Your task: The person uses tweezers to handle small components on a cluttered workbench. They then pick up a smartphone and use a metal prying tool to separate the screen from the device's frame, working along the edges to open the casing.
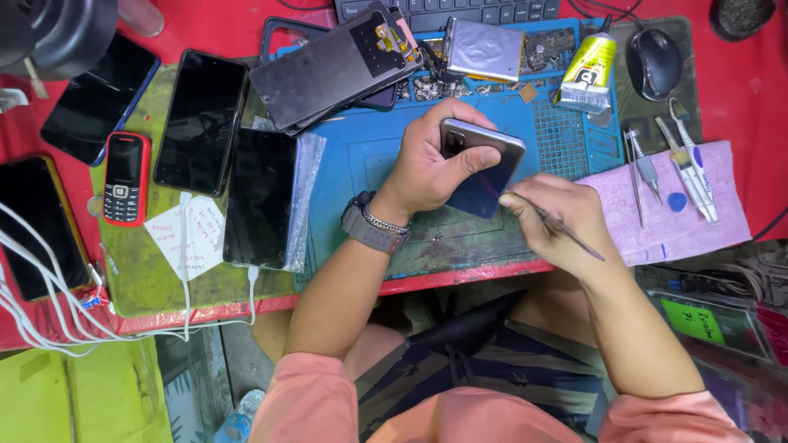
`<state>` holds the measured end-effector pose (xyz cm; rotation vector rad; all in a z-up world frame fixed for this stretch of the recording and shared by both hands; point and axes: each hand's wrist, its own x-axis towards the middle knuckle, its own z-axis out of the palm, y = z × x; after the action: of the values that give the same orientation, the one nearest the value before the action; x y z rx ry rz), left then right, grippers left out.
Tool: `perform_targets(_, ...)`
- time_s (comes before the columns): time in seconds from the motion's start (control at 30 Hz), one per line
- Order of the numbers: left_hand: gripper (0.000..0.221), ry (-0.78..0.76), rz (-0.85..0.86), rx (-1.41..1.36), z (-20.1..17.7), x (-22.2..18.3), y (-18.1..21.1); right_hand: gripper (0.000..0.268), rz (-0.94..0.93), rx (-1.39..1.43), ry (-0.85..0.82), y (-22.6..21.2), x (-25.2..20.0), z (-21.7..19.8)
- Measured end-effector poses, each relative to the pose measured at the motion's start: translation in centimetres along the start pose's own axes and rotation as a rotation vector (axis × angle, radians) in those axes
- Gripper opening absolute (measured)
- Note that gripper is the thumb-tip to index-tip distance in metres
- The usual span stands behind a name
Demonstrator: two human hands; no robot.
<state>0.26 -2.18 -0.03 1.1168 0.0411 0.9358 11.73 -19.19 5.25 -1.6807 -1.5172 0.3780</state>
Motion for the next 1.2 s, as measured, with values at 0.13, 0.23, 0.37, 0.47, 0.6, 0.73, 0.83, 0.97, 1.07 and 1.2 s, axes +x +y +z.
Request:
perform_targets(0.13,0.026,-0.033,-0.01,-0.032,0.3,-0.2,-0.3,0.013,0.015,-0.029,-0.034,-0.3,-0.7,-0.2)
perform_targets(0.23,0.026,-0.106,-0.035,-0.051,0.4,-0.2,-0.1,0.013,0.012,-0.028,-0.085,-0.2,-0.9,-0.5)
perform_targets(0.37,0.023,-0.162,-0.057,-0.072,0.8,-0.3,-0.1,0.011,0.0,-0.08,-0.112,0.4,-1.7,-0.6)
perform_targets(0.47,0.022,-0.195,-0.062,-0.071,1.2,-0.5,-0.2,0.011,-0.009,-0.102,-0.109,0.9,-2.5,-0.4)
perform_targets(0.6,0.022,-0.244,-0.061,-0.038,1.9,-0.8,0.1,0.008,-0.008,-0.111,-0.091,2.5,-4.1,-0.3)
perform_targets(0.73,0.022,-0.264,-0.06,0.001,2.1,-0.8,0.6,0.008,0.024,-0.107,-0.09,2.9,-4.6,-0.4)
perform_targets(0.83,0.023,-0.286,-0.04,0.034,2.0,-0.3,0.9,0.009,0.032,-0.084,-0.106,2.3,-3.6,-0.8)
perform_targets(0.97,0.023,-0.285,-0.077,0.053,1.3,-0.2,1.1,0.003,0.099,0.093,-0.059,1.6,-3.1,-1.2)
perform_targets(1.07,0.025,-0.275,-0.108,0.038,1.0,-0.8,0.8,0.001,0.106,0.078,-0.012,1.6,-3.7,-0.7)
perform_targets(1.2,0.024,-0.305,-0.092,0.054,1.5,-1.2,0.9,0.003,0.067,0.082,0.111,1.1,-4.1,0.5)
